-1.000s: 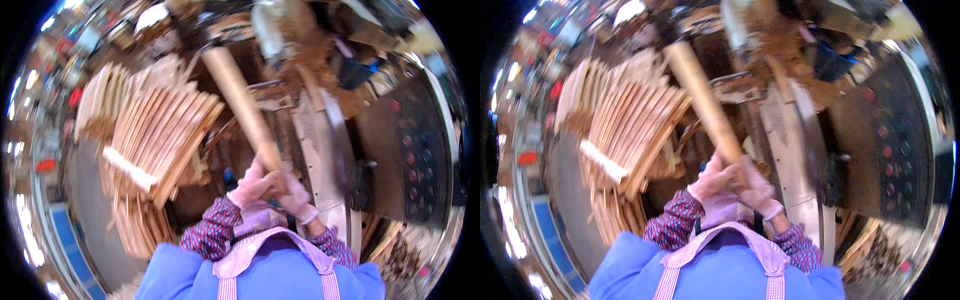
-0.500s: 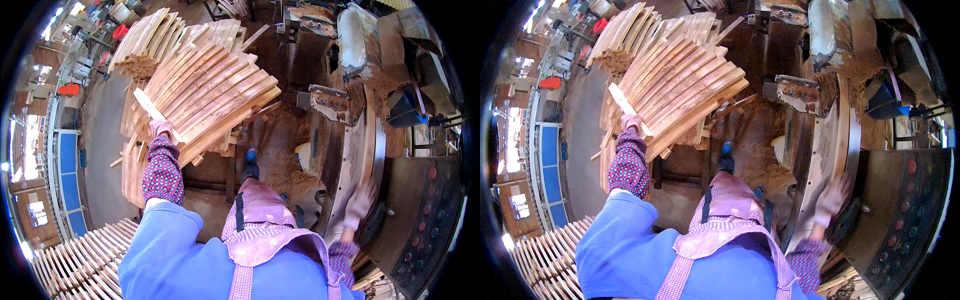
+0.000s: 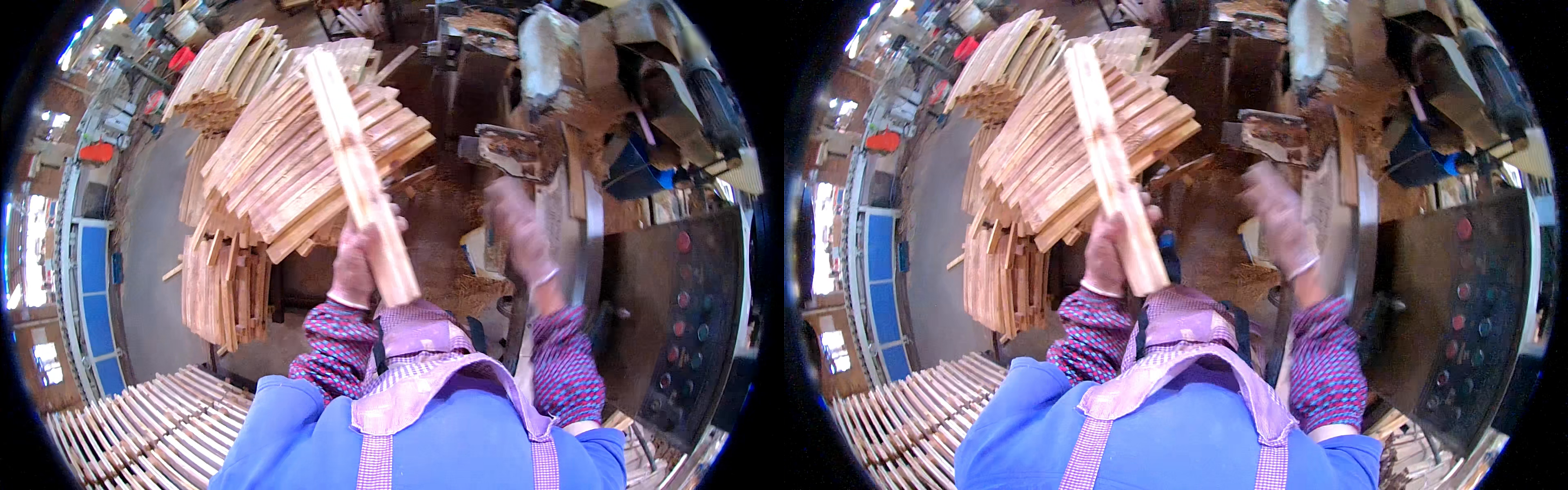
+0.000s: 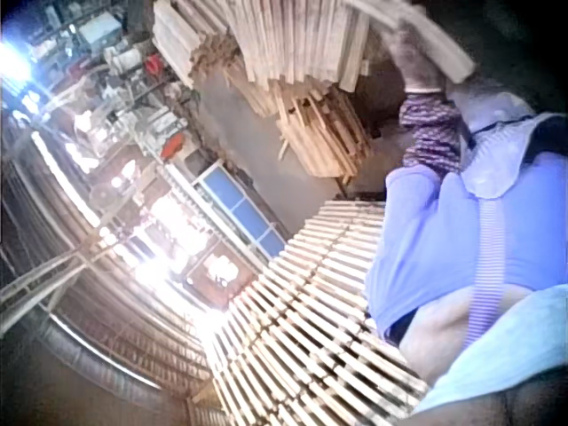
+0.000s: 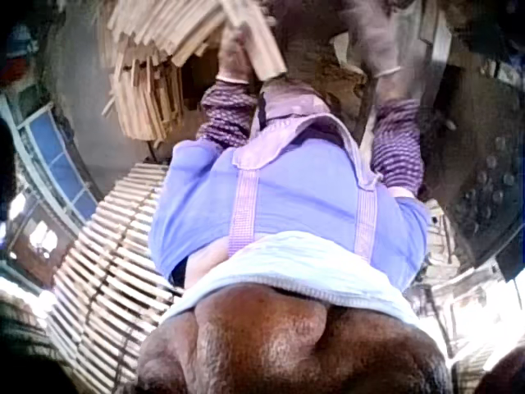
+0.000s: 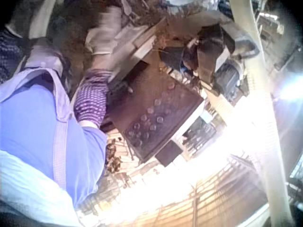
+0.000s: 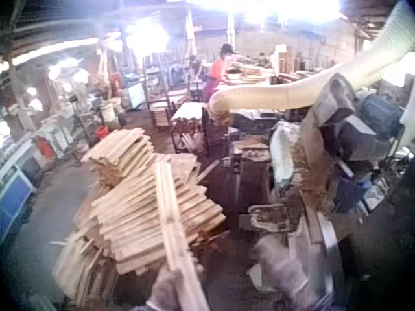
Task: The person picks up wooden planks from a stack and feeds them into a woodworking machine, sliding each plank over the cutting surface while holding it with both hands.
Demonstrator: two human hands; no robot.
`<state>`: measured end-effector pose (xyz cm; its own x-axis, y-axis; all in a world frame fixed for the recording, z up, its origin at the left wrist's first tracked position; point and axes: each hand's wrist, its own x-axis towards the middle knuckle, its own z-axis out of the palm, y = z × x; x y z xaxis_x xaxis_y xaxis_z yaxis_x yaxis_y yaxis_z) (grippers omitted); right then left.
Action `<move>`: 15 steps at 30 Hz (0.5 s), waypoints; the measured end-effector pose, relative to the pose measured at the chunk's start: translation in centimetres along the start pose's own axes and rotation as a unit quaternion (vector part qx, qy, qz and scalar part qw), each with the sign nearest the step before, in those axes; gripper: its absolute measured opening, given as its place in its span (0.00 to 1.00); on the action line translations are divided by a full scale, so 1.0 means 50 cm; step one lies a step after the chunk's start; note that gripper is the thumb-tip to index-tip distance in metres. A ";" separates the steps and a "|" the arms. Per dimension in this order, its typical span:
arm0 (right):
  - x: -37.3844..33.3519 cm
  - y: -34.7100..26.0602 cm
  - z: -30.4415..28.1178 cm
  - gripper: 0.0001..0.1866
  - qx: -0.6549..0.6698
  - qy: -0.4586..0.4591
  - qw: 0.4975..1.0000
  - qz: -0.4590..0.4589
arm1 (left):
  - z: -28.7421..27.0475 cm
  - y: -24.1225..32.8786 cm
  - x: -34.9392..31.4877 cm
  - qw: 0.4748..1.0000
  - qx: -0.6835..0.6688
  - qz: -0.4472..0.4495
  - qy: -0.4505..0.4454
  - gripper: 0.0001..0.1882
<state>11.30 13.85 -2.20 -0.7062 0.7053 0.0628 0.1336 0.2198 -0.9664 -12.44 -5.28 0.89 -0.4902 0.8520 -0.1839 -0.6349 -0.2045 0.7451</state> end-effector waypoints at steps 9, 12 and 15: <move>-0.424 -0.142 0.074 0.41 -0.223 0.176 0.926 0.248 | 0.146 -0.172 -0.065 0.967 -0.046 -0.196 -0.154 0.36; -0.621 -0.041 0.082 0.36 -0.343 0.261 0.880 0.200 | 0.123 -0.199 -0.046 0.959 -0.055 -0.221 -0.168 0.40; -0.686 0.066 0.069 0.34 -0.545 0.225 0.779 0.214 | 0.137 -0.192 -0.038 0.958 -0.049 -0.241 -0.146 0.41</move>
<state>33.59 -11.93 -8.42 -0.1522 0.9820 0.1120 0.9738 0.1683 -0.1528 -1.34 -1.63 -1.53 0.0520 0.9546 -0.2933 -0.8057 0.2136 0.5524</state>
